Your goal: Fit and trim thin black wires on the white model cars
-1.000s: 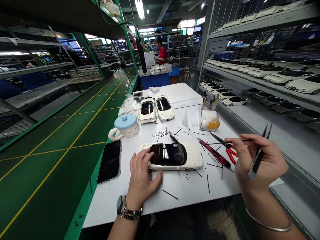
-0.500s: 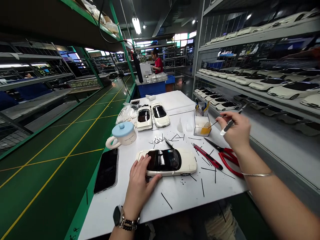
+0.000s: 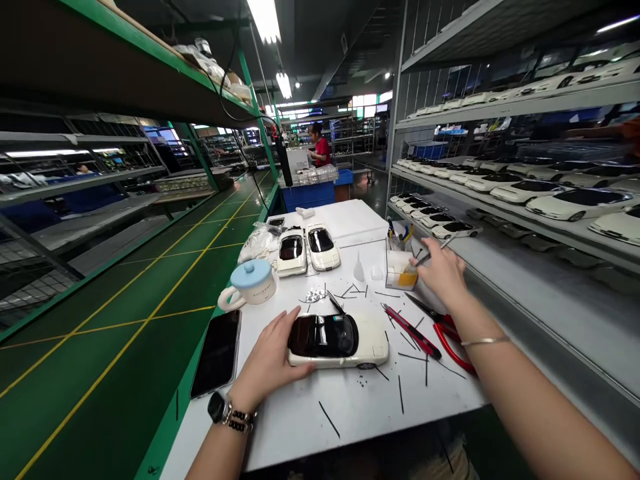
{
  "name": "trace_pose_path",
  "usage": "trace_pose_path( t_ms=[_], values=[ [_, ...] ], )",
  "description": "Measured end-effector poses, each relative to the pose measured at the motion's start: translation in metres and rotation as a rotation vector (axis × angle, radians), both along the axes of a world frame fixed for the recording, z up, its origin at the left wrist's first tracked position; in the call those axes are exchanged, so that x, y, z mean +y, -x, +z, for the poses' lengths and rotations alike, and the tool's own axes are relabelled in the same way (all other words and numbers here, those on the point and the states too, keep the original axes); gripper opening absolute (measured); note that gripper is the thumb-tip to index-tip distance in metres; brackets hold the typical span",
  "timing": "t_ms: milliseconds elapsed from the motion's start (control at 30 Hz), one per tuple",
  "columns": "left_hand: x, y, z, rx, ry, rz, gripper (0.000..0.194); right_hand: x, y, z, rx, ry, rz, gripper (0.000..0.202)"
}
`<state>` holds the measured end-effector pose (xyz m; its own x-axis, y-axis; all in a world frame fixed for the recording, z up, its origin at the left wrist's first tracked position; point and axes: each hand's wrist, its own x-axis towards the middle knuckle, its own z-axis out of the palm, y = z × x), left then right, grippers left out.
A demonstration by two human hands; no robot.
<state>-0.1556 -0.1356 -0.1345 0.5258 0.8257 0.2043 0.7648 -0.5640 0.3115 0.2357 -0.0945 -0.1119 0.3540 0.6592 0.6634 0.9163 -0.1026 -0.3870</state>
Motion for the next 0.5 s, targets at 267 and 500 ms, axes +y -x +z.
trace_pose_path(
  t_ms=[267, 500],
  values=[
    [0.004, 0.000, 0.010, 0.018, -0.024, -0.018, 0.103, -0.082, 0.059, -0.053, -0.252, 0.217, 0.400, 0.033],
    [0.009, 0.003, -0.010, 0.027, -0.046, 0.030, 0.096, -0.083, 0.053, -0.086, -0.430, 0.203, 0.250, 0.052]
  ],
)
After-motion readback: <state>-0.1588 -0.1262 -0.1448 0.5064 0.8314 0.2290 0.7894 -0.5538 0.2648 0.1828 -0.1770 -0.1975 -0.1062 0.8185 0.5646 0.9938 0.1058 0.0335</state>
